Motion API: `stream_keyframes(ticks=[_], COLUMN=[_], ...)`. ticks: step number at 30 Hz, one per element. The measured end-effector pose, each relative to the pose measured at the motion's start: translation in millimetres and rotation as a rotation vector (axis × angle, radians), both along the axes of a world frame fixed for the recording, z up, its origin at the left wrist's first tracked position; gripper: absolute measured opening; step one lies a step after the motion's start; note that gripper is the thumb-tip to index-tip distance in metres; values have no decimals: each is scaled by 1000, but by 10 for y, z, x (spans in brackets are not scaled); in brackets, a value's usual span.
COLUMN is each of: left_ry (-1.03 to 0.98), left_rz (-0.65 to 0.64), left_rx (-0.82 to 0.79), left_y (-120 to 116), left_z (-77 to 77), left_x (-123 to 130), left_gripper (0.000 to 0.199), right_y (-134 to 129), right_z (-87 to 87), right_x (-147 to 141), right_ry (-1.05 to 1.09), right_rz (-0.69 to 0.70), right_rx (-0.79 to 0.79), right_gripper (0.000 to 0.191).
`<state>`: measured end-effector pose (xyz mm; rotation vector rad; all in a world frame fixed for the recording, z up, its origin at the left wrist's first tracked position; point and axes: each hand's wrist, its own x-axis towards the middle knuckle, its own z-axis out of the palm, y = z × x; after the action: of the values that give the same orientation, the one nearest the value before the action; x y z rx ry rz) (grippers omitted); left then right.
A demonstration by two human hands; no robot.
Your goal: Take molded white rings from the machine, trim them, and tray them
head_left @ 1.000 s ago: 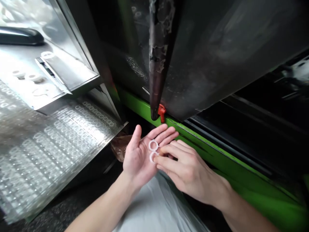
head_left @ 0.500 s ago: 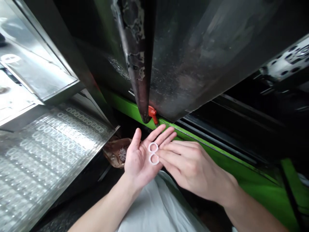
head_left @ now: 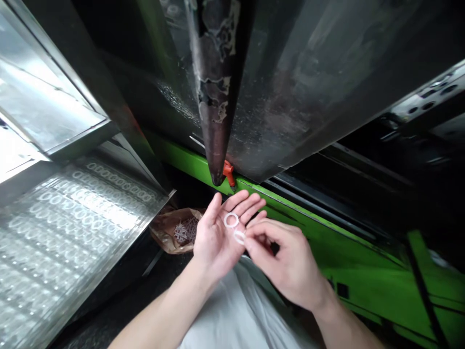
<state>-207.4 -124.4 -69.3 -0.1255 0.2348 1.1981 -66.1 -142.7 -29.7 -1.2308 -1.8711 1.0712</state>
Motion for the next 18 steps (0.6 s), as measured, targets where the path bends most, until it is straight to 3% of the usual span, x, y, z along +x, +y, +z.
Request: stream_keyframes(ticks=[4,7,10,13,18], left_ry=[145,411,616,674,731], left_rz=[-39,-73,-96,-107,-156], left_rx=[13,72,110,159,237], left_y=[-14,-57,-64,-27,62], left_z=[-15,-25,-28,-26,-22], left_x=[4,26,56,106,270], left_gripper=[24,30,41,42,39], right_y=[24,42,43,20,56], right_z=[-157,-244,-279,-323,-425], right_x=[28,-23,-50,-4,246], right_ry=[529,774,872,885,695], right_rz=[-223,-324,-357,-393,-394], right_rx=[-478,-597,-606,-544,-379], right_gripper=[28,29,30,29,32])
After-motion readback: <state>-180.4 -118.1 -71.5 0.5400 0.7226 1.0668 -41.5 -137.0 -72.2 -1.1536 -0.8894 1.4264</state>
